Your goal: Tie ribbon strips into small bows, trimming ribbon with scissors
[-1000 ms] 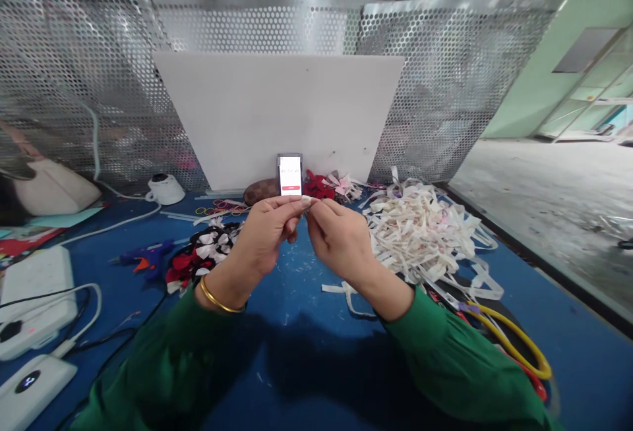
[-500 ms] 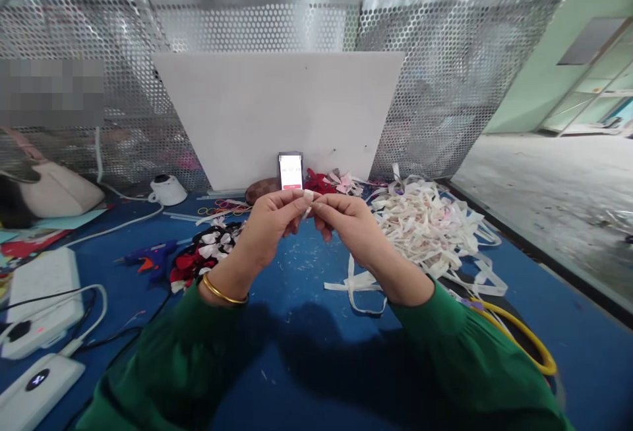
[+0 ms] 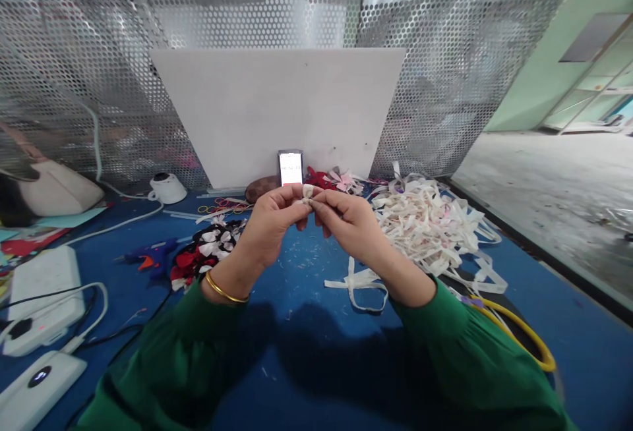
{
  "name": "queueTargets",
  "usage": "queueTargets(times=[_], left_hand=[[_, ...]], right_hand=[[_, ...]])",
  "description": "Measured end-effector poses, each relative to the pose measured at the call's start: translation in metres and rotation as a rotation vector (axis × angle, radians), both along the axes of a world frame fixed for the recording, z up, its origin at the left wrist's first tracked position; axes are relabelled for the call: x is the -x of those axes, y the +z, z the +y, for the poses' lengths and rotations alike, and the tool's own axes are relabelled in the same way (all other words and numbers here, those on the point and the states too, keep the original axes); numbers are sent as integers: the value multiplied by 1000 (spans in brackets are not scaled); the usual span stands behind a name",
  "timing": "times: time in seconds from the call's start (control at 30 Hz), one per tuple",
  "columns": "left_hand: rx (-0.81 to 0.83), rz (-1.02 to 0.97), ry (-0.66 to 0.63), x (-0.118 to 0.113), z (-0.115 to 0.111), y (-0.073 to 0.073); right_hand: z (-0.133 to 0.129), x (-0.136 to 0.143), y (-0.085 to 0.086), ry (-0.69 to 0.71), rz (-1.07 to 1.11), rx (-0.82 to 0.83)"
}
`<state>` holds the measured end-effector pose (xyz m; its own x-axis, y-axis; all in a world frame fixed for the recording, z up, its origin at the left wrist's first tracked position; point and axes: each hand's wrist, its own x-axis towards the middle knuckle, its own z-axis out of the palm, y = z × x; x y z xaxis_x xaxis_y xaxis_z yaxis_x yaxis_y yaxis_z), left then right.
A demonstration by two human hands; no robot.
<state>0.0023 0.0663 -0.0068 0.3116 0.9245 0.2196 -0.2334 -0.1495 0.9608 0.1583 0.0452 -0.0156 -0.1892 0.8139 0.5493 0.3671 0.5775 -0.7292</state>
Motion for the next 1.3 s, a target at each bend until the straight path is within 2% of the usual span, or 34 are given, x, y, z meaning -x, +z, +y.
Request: queueTargets(times=[0.13,0.33,0.57,0.7,0.8,0.87,0.93,1.07,1.2,1.3], left_hand=[[6,-46,14,-4,-2,-1],[-31,-41,129,-6,-3,-7],[-24,-38,167,-11,-5,-16],[-16,-31,167,-14,-8,-18],[-18,-39,181,-17,-8,-20],[-17,-43,189,-18,-6,-19],[-14,-37,150,-15,-5,-15],[7,-13,-42,-1,-2,0],[22,53,-169,9,0,8],[-15,94,-183,9,0,7]], right_hand=[[-1,-1,-3,-138,-104,-189],[-4,2,-11,-307,-388,-457],[-3,10,-21,-529,-526,-719],[-2,12,-26,-597,-621,-842],[-1,12,-28,-600,-611,-788],[2,9,-26,-537,-556,-678],[5,2,-19,-406,-431,-489],[12,-20,-2,-95,-86,-40],[13,-25,4,-119,109,60],[8,-16,4,61,209,207]])
